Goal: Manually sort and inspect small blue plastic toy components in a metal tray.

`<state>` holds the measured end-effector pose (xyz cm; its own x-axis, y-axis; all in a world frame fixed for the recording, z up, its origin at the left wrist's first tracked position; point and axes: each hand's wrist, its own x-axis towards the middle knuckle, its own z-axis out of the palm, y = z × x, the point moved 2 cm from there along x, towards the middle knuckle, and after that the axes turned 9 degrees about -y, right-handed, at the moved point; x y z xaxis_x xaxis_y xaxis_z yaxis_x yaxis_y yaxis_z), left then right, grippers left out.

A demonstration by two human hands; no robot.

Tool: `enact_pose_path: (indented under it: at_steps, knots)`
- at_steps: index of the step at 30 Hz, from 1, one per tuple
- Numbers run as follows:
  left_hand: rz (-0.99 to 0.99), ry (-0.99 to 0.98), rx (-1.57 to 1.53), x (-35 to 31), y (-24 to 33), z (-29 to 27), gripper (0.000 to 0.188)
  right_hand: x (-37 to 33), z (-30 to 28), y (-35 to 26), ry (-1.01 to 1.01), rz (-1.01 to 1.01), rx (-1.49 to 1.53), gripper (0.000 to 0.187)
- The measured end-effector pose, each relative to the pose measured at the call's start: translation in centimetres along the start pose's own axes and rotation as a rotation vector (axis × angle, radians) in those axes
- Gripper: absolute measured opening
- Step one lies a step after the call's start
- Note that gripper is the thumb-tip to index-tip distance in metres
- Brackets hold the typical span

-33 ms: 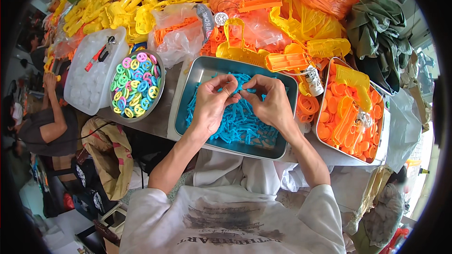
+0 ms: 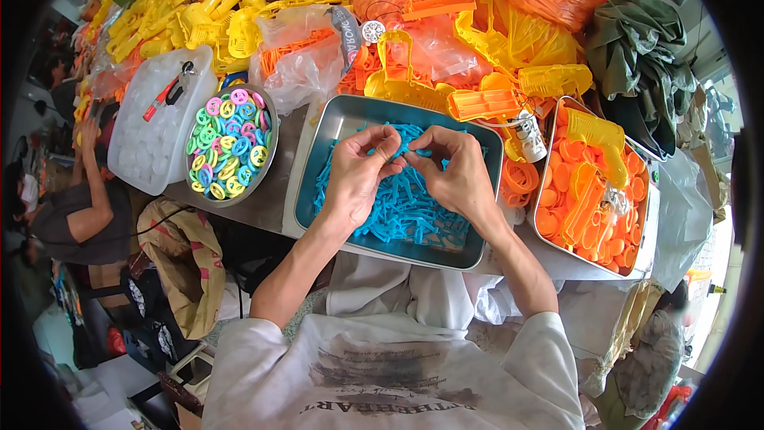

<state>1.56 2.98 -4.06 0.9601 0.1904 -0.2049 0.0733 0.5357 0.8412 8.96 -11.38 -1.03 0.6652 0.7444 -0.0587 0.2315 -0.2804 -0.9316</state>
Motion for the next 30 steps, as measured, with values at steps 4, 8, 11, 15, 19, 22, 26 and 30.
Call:
enact_pose_path:
  at_steps: [4,8,11,15,19,22,26,30]
  knots:
    - [0.024,-0.023,-0.047,0.0,0.4,0.3,0.02,0.3,0.3,0.5,0.052,-0.044,0.043,0.012]
    - [0.042,-0.069,-0.058,-0.5,1.1,0.2,0.028,0.2,0.1,0.4,0.069,-0.074,0.151,0.013]
    - [0.011,-0.109,-0.023,-1.0,1.2,0.1,0.033,0.1,0.0,0.3,0.072,-0.063,0.205,0.017]
    - [0.058,-0.087,0.076,-1.3,1.2,0.1,0.027,0.0,-0.1,-0.1,0.083,-0.045,0.161,0.018]
    - [0.111,-0.094,0.19,-1.2,1.0,0.0,0.026,0.3,0.1,0.4,0.07,-0.088,0.174,0.018]
    - [0.122,-0.089,0.173,-1.1,1.0,0.1,0.025,0.1,-0.1,0.4,0.066,-0.104,0.145,0.019]
    - [0.122,-0.083,0.184,-1.1,1.0,-0.3,0.024,0.2,0.1,0.4,0.057,-0.117,0.114,0.019]
    - [0.129,-0.065,0.177,-1.2,1.3,0.1,0.026,0.1,0.2,-0.3,0.099,-0.223,0.06,0.018]
